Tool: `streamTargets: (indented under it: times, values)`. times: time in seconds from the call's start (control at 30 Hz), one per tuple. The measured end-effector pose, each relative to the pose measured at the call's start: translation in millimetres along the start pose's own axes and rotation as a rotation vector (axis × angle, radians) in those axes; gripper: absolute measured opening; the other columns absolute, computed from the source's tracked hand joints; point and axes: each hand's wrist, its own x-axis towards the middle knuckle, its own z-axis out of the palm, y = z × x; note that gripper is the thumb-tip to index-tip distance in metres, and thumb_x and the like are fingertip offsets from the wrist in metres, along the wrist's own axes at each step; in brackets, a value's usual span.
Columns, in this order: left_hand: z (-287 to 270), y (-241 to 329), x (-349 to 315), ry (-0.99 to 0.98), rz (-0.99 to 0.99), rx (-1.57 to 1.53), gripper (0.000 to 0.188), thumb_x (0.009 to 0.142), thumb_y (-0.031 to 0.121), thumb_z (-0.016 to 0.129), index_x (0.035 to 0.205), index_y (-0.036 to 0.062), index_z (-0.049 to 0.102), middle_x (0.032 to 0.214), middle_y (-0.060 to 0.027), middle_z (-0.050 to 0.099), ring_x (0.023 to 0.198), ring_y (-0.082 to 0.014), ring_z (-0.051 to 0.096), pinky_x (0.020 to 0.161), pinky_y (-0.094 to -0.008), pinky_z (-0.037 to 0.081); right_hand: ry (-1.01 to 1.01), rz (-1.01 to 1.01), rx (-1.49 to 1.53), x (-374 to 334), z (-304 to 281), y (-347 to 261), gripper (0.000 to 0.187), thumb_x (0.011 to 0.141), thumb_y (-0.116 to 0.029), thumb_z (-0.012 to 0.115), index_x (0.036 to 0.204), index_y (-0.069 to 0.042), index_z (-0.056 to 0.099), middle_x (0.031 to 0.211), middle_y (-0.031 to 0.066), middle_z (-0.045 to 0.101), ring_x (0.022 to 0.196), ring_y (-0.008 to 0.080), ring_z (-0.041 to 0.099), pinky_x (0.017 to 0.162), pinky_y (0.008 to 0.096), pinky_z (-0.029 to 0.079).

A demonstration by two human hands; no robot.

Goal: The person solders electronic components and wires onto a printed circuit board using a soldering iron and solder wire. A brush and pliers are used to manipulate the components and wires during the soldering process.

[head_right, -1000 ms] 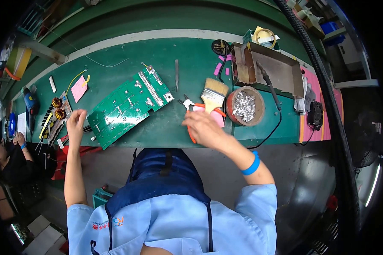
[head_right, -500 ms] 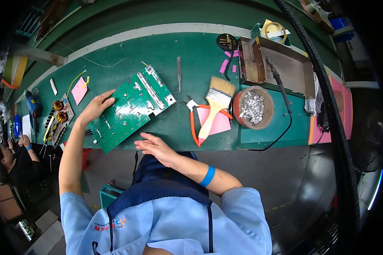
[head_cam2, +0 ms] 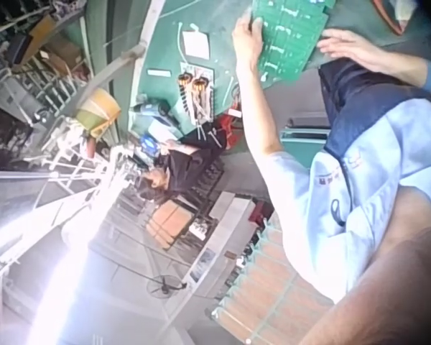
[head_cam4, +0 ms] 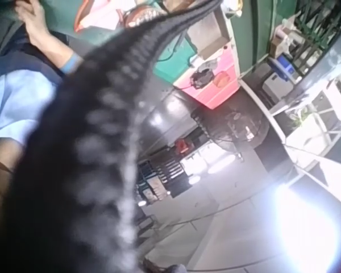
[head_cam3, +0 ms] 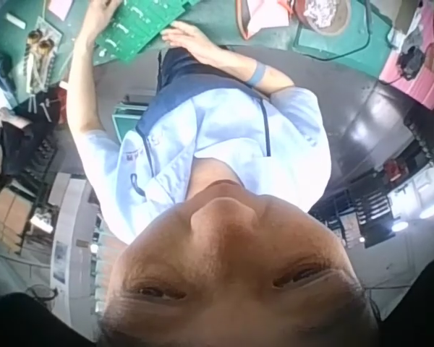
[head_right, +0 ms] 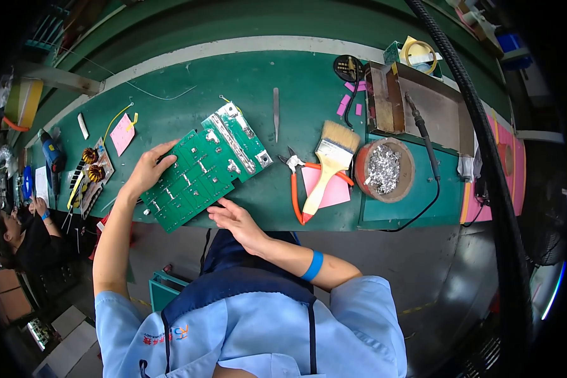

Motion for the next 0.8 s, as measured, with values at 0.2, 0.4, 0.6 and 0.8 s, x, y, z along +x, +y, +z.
streamTargets:
  times: [0.2,0.4,0.6,0.8]
  values:
    - [-5.1,2.7,1.5,-0.042,0.016,0.02,0.031,0.077,0.008,0.05,0.108,0.0031,0.049,0.107,-0.013,0.052,0.097,-0.026,0.05,0.084,-0.0308,0.038,0.041,-0.009,-0.004,3.4,-3.1,-0.6,0.043,0.084,-0.016,0.045,0.122,-0.002,0.03,0.113,0.0104,0.045,0.102,0.0162,0.045,0.082,0.0273,0.036]
    - [-16.2,-8.1,16.1,-0.177,-0.088,-0.216,0.028,0.082,0.017,0.047,0.105,0.0028,0.052,0.098,-0.0104,0.057,0.09,-0.0196,0.053,0.08,-0.0286,0.04,0.102,-0.007,0.005,11.7,-8.6,3.6,0.027,0.085,-0.02,0.045,0.105,-0.003,0.043,0.105,0.0082,0.049,0.099,0.016,0.047,0.081,0.0279,0.037]
    - [-19.4,-39.9,46.5,-0.394,-0.212,-0.532,0.021,0.08,0.022,0.053,0.09,0.0039,0.058,0.081,0.0002,0.058,0.069,-0.0065,0.051,0.066,-0.0218,0.042,0.151,0.02,0.011,20.6,-0.6,11.1,0.025,0.085,-0.025,0.046,0.099,-0.004,0.046,0.099,0.0068,0.052,0.094,0.0156,0.05,0.078,0.0279,0.039]
    - [-14.5,-59.8,58.3,-0.569,-0.229,-0.721,0.029,0.077,0.018,0.057,0.102,0.0049,0.05,0.088,-0.0001,0.056,0.08,-0.0079,0.051,0.072,-0.0227,0.041,0.176,0.058,-0.006,23.6,3.5,14.3,0.025,0.084,-0.025,0.047,0.094,-0.002,0.048,0.095,0.0071,0.054,0.089,0.015,0.053,0.071,0.0263,0.041]
